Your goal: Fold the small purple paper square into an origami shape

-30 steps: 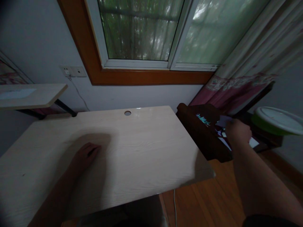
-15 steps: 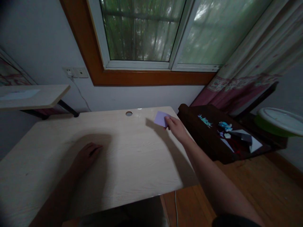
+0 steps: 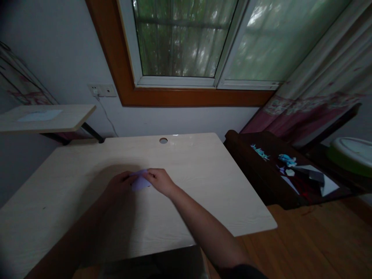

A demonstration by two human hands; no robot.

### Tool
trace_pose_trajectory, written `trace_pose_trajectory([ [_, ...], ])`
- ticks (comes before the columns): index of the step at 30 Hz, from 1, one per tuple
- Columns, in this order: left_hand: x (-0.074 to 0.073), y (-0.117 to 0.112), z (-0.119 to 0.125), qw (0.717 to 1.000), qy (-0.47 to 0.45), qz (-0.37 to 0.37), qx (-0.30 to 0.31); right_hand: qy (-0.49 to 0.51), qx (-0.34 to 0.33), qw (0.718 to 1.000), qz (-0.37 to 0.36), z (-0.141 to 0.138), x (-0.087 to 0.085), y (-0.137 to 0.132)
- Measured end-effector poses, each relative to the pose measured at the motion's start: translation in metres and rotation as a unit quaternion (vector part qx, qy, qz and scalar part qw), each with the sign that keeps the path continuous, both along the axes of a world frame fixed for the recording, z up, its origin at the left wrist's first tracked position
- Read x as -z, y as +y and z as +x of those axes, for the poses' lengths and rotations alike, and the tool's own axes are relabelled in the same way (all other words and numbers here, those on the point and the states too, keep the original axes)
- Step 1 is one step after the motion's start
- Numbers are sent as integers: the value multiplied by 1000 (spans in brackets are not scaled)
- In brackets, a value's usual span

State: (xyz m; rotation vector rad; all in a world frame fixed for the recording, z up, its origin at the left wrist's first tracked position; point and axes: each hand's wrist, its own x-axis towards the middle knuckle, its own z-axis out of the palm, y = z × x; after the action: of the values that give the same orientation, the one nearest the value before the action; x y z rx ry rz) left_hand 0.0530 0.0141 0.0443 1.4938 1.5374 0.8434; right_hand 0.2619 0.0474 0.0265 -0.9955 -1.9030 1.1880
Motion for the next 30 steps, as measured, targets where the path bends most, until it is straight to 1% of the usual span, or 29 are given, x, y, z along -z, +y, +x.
trace_pose_trajectory([
  [3, -1, 7, -1, 1000, 0, 4, -21, 51, 35, 996, -67, -2, 5, 6],
  [4, -1, 9, -2, 1000, 4, 1, -21, 70, 50, 993, -83, 0, 8, 9],
  [6, 2, 13, -5, 1000, 9, -4, -19, 118, 58, 983, -125, 7, 13, 14],
  [8, 7, 18, -9, 1000, 0, 3, -30, 151, 89, 974, -140, 12, 18, 18],
  [10, 11, 25, -11, 999, -25, 10, -40, 168, 109, 971, -135, 13, 22, 21],
  [11, 13, 28, -11, 998, -41, 10, -38, 177, 107, 969, -132, 12, 24, 22],
  [13, 13, 34, -10, 999, -40, 12, -18, 189, 82, 971, -123, 4, 25, 23],
  [16, 9, 42, -7, 999, -17, 52, 3, 169, 58, 979, -97, -13, 26, 28],
  [19, 9, 46, -7, 997, -5, 81, -3, 179, 56, 976, -112, -24, 26, 35],
  [21, 12, 46, -9, 996, -8, 86, -15, 200, 59, 970, -124, -26, 27, 38],
  [23, 15, 45, -10, 996, -23, 87, -19, 204, 57, 970, -120, -25, 28, 39],
  [25, 18, 43, -11, 995, -46, 85, -16, 203, 63, 972, -104, -23, 28, 38],
  [27, 19, 42, -11, 996, -63, 71, 5, 203, 82, 972, -89, -21, 29, 36],
  [30, 20, 42, -11, 994, -91, 58, 16, 195, 116, 972, -53, -19, 29, 33],
])
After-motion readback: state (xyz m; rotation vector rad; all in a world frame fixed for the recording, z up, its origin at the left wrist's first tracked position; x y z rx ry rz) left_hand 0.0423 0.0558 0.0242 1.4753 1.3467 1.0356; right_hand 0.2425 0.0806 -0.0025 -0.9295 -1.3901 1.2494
